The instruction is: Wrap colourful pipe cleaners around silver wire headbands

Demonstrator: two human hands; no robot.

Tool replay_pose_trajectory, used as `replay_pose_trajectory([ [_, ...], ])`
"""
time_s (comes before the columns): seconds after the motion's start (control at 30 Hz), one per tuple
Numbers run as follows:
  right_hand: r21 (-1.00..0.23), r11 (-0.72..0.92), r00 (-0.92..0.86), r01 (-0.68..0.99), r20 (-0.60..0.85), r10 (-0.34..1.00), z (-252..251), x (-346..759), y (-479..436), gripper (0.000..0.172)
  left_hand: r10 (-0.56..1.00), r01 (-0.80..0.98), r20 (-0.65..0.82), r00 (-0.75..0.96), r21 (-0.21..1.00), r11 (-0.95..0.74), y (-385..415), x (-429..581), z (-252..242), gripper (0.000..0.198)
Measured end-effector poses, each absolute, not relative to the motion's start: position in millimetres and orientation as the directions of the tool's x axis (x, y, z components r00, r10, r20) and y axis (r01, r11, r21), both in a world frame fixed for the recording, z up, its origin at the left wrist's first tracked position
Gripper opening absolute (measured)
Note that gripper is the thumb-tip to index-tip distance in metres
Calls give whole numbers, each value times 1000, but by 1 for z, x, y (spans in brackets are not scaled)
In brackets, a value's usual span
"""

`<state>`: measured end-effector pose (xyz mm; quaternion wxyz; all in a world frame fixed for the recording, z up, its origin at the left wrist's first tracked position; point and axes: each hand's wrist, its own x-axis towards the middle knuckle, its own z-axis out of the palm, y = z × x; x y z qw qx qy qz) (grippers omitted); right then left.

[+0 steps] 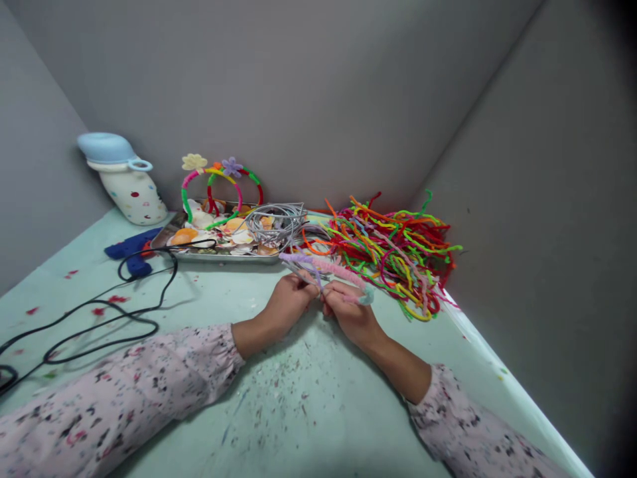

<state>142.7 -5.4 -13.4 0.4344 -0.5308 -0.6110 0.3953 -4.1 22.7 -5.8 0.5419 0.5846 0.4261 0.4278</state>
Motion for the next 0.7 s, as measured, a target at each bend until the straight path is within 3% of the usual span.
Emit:
replay_pose_trajectory([
  [0.43,-937,140,-74,319,123,990,-21,145,-2,22,974,114,46,223,991,-73,21,-6,-6,27],
  [0.7,-928,126,-52,350,116,992,-20,142,-7,22,984,72,31,178,996,-44,20,-4,-6,29],
])
